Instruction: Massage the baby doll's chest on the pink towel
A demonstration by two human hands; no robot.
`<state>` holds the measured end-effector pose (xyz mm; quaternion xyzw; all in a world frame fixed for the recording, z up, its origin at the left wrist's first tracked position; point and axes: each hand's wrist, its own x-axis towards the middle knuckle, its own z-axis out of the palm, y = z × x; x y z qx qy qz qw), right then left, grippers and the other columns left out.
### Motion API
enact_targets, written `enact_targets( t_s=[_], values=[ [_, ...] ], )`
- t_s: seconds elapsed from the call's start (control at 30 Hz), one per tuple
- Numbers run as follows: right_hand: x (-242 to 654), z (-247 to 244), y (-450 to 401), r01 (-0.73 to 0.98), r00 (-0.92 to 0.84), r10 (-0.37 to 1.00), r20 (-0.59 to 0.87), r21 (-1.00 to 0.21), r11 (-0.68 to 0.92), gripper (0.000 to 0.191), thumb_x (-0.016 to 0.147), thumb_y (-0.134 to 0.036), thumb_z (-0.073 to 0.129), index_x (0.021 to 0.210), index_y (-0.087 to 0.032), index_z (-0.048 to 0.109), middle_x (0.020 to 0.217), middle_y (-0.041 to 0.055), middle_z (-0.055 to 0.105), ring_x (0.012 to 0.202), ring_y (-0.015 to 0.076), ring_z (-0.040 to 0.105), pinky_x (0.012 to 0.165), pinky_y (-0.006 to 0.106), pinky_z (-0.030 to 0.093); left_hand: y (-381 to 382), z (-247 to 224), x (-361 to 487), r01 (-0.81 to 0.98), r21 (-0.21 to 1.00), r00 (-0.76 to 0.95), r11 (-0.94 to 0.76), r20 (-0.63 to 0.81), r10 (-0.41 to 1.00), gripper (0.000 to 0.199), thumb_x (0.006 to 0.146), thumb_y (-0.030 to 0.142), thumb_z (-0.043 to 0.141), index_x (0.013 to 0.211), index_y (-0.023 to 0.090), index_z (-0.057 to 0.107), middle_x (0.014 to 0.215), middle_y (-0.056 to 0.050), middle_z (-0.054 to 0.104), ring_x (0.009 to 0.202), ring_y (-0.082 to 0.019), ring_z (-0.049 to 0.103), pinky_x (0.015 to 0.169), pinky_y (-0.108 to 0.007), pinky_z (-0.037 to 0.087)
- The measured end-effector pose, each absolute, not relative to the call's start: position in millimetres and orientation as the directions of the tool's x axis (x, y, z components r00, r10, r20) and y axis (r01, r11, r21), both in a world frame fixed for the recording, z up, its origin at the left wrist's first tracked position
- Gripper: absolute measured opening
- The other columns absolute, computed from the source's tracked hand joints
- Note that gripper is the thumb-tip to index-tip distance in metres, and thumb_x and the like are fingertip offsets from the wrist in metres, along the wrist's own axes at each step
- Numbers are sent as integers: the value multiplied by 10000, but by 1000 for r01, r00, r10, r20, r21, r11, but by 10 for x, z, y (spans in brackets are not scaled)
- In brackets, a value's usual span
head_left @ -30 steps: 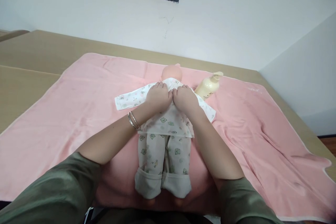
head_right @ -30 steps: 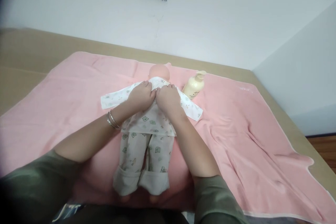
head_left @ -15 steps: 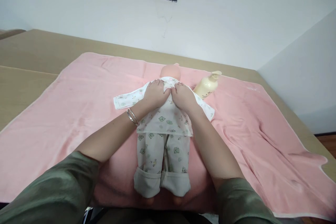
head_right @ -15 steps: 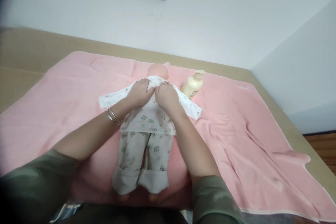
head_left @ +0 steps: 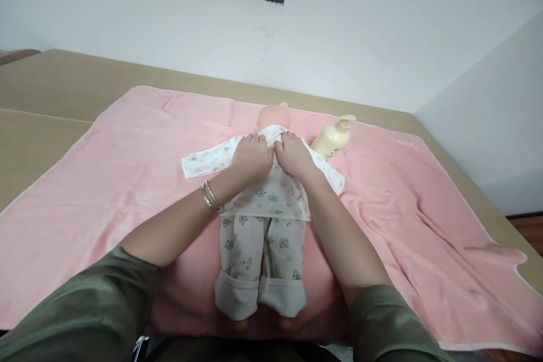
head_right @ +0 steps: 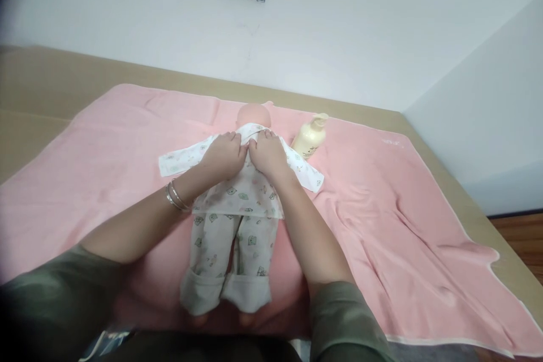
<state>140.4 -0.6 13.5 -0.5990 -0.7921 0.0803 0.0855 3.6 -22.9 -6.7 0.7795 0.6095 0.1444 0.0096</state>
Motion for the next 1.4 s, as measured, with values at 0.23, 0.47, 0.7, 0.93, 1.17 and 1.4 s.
enact_targets(
  t_s=[0.23,0.47,0.7,0.93,1.17,1.4],
  values=[
    [1339,259,-220,934,-353,936,15,55,352,535,1087,-158,195,1350,13,629,1439,281,611,1372,378,564,1180,487,406,-274,-21,43,926,96,334,-366,246,910,492,1040,244,283,1204,23,690,1249,-275,718,1222,-374,657,1096,-518,480],
    [1233,428,-490,956,-292,954,-71,-10,292,497,1096,-232,309,1377,63,592,1438,318,601,1420,372,540,1211,457,399,69,29,-231,869,435,234,-237,61,970,453,1037,369,312,1072,138,700,1155,-172,778,1019,-293,726,879,-407,562],
    [1337,152,-110,942,-227,969,95,-231,243,529,1088,-264,290,1405,55,571,1500,293,573,1423,340,527,1213,420,386,-234,100,-43,942,144,272,-302,193,943,408,1005,224,350,1093,72,719,1168,-253,740,1151,-363,694,1053,-518,514],
    [1352,170,-110,946,-225,973,53,-227,231,564,1090,-295,287,1473,54,509,1583,298,490,1501,372,455,1270,505,333,-333,164,-14,934,115,329,-338,86,940,362,924,117,411,929,98,772,1081,-250,741,1111,-376,701,1016,-536,539],
    [1448,224,-361,893,-442,890,-113,-148,425,664,1062,-323,309,1632,15,298,1717,306,259,1626,442,244,1244,663,346,64,-225,-87,889,411,149,-201,156,976,640,1033,306,280,1547,-46,426,1609,-278,500,1515,-334,465,1296,-474,341],
    [1411,237,-174,884,-465,883,-57,-73,461,474,1042,-202,293,1295,-47,662,1431,273,597,1401,368,515,1223,585,382,-104,-33,-80,887,325,288,-327,164,944,513,1005,255,344,1382,5,586,1426,-268,636,1400,-350,569,1213,-512,449]
  ],
)
